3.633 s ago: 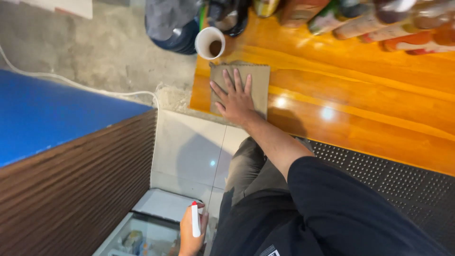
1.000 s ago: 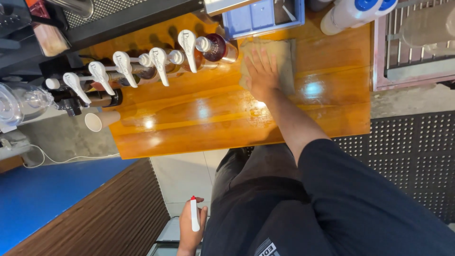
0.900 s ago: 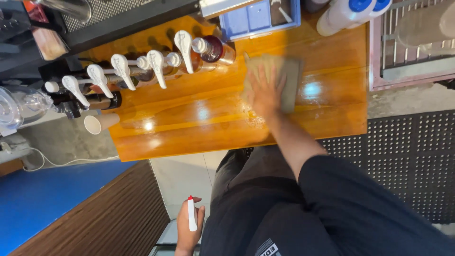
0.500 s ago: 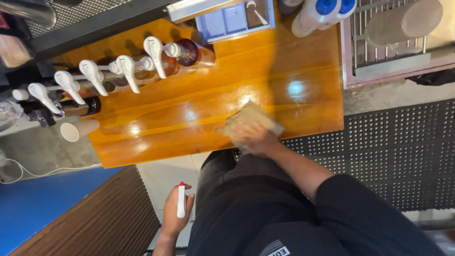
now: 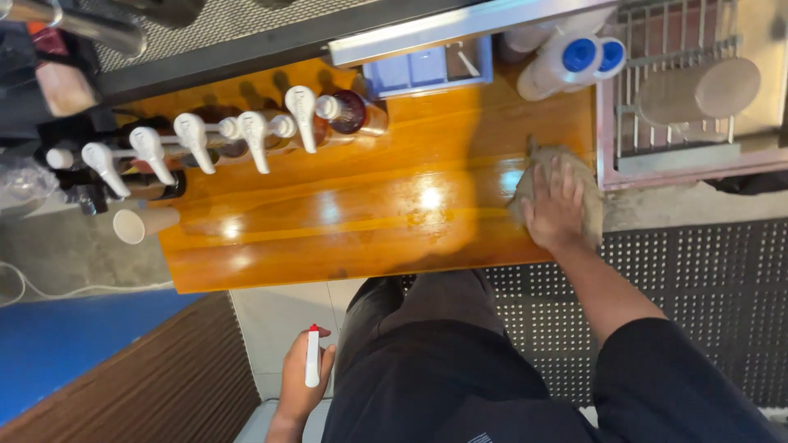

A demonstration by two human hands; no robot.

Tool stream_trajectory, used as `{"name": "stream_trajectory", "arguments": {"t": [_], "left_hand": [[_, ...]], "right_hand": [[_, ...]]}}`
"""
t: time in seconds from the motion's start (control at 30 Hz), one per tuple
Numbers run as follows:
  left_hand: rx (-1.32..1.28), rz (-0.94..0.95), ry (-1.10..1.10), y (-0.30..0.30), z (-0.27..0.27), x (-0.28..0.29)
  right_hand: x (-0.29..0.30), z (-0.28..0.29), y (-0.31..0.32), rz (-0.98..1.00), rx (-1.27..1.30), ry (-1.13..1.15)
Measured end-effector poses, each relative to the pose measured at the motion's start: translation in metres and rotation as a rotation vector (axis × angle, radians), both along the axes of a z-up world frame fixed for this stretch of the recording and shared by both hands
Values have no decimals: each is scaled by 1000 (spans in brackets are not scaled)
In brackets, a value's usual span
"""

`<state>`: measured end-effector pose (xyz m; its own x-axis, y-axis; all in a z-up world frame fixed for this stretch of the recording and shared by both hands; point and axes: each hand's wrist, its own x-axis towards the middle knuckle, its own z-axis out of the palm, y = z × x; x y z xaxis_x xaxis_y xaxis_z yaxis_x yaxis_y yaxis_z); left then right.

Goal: Cleaning various counter surfaces in a restaurant using a spray bottle and cloth, followed by organizing service items on a tray.

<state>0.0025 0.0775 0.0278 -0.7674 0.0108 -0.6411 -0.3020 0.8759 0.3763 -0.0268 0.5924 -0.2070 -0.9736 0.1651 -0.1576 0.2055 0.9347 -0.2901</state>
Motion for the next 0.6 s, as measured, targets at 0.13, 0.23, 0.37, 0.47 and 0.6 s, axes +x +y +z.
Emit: {"name": "stream_trajectory", "arguments": {"t": [0.13,0.23,0.37,0.47,0.6], "left_hand": [[-17,53,-6,-13,-9,24],[55,48,111,-27,-21,44],[77,78,108,-32,-18,60],[89,103,86,-35,-8,65],[86,313,100,-54,-5,98]], "right_hand": [[-79,29,1,-145,-48,-328],[-106,32,4,-151,-28,-309],[-97,45,-11,-142,-65,-322],[-50,40,-38,-89,-45,-250],[22,24,-85,-1,-21,-134]]}}
